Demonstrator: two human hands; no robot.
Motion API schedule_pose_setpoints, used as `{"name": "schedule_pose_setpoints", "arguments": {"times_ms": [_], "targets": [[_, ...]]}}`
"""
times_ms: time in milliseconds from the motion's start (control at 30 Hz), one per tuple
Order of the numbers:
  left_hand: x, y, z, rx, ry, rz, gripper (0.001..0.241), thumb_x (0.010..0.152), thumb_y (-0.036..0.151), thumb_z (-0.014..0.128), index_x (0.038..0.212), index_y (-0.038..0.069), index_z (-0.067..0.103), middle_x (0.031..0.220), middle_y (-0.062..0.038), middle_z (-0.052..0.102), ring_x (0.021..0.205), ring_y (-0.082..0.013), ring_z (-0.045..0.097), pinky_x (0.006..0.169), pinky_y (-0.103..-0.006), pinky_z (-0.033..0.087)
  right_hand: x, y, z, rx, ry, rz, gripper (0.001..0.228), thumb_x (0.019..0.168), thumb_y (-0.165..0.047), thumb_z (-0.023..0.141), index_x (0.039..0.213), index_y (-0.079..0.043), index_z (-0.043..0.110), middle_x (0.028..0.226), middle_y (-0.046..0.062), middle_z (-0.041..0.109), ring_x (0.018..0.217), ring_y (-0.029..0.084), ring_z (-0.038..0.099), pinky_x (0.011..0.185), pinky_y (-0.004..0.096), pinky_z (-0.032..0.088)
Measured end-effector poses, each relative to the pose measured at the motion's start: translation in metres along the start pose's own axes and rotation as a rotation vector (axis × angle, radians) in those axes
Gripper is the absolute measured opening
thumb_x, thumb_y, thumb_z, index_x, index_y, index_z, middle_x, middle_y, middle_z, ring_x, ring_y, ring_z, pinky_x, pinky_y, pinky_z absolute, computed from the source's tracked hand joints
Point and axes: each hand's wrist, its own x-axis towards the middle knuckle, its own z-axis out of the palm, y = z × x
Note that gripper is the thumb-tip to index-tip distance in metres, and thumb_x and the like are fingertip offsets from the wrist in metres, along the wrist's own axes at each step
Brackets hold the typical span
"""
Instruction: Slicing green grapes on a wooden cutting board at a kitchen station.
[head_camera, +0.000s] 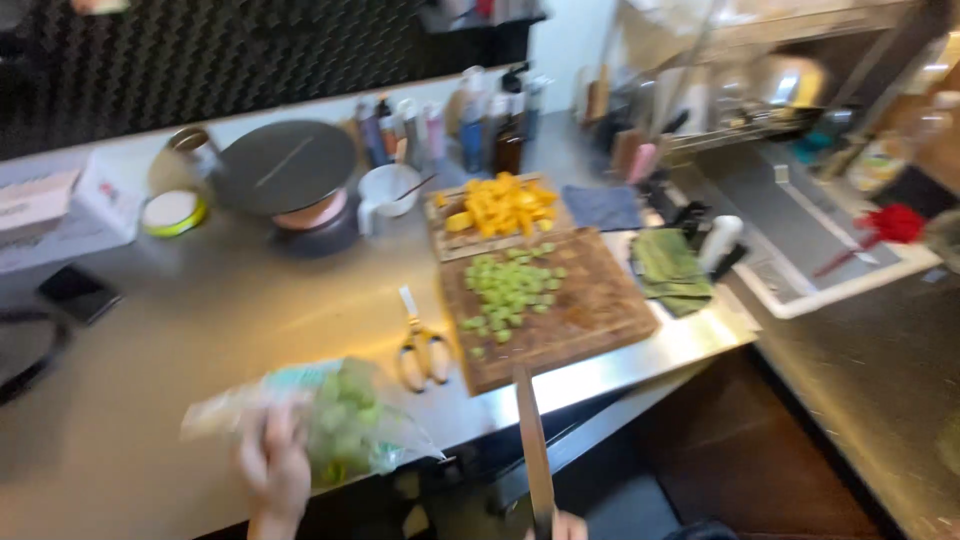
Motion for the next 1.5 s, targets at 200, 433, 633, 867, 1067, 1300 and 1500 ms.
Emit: {"name": "schedule_pose_setpoints", "arguments": {"times_ms": [200, 433, 633, 867, 1067, 1300, 1500], "targets": [[0.172, -0.058, -0.009, 0.002, -0.400, -0.209, 0.029, 0.103, 0.031, 0.058, 0.102, 0.004, 0.070, 0.091, -0.003, 0.066, 0.071, -0.0085, 0.053, 0.058, -0.0216, 0.042, 0.166, -0.227, 0.124, -0.075, -0.523, 0.086, 0.047, 0.092, -0.016, 0.064, 0.135, -0.001, 0.052, 0.107, 0.017, 0.053, 0.084, 0.033, 0.061, 0.077, 0.043, 0.052], [0.291, -0.063, 0.017, 0.490, -0.588, 0.009, 0.028, 0.105, 0.032, 0.064, 0.093, 0.012, 0.078, 0.083, -0.007, 0.072, 0.082, -0.0154, 0.066, 0.080, -0.0383, 0.056, 0.218, -0.256, 0.228, -0.709, -0.482, -0.148, 0.059, 0.085, -0.031, 0.075, 0.127, 0.006, 0.057, 0.103, 0.014, 0.060, 0.093, 0.034, 0.067, 0.079, 0.042, 0.059], [0.281, -0.063, -0.007, 0.752, -0.425, 0.210, 0.037, 0.096, 0.031, 0.072, 0.117, 0.002, 0.067, 0.107, -0.021, 0.066, 0.106, -0.0408, 0.064, 0.094, -0.0503, 0.051, 0.237, -0.336, 0.213, -0.158, -0.535, -0.248, 0.016, 0.094, -0.021, 0.072, 0.109, -0.016, 0.072, 0.102, 0.005, 0.066, 0.105, 0.027, 0.063, 0.093, 0.036, 0.051], [0.195, -0.053, -0.041, 0.928, -0.183, -0.220, 0.054, 0.087, 0.062, 0.076, 0.116, 0.017, 0.068, 0.110, -0.005, 0.061, 0.104, -0.0275, 0.069, 0.087, -0.0420, 0.057, 0.223, -0.396, 0.277, -0.024, -0.891, -0.545, 0.044, 0.091, -0.045, 0.072, 0.131, -0.026, 0.066, 0.132, 0.007, 0.053, 0.125, 0.034, 0.051, 0.096, 0.047, 0.049], [0.184, -0.063, -0.047, 0.846, -0.030, -0.204, 0.010, 0.095, 0.018, 0.070, 0.097, 0.008, 0.068, 0.089, -0.016, 0.065, 0.085, -0.0384, 0.071, 0.078, -0.0459, 0.056, 0.227, -0.382, 0.299, -0.285, -0.661, -0.805, 0.045, 0.085, -0.014, 0.065, 0.126, -0.032, 0.067, 0.093, 0.006, 0.054, 0.084, 0.029, 0.056, 0.067, 0.040, 0.045], [0.165, -0.059, -0.050, 0.717, 0.064, -0.277, 0.010, 0.093, 0.020, 0.073, 0.099, 0.013, 0.069, 0.095, -0.010, 0.067, 0.091, -0.0321, 0.074, 0.080, -0.0384, 0.060, 0.230, -0.404, 0.305, -0.283, -0.718, -0.907, 0.024, 0.075, -0.034, 0.078, 0.084, -0.015, 0.069, 0.092, 0.005, 0.052, 0.088, 0.028, 0.053, 0.072, 0.039, 0.041], [0.163, -0.077, -0.069, 0.639, 0.104, -0.299, 0.015, 0.091, 0.017, 0.073, 0.104, 0.011, 0.068, 0.101, -0.013, 0.067, 0.089, -0.0327, 0.074, 0.077, -0.0380, 0.061, 0.218, -0.399, 0.321, -0.297, -0.897, -0.763, 0.040, 0.075, -0.041, 0.086, 0.102, -0.015, 0.072, 0.097, 0.003, 0.056, 0.095, 0.027, 0.061, 0.081, 0.040, 0.051]]}}
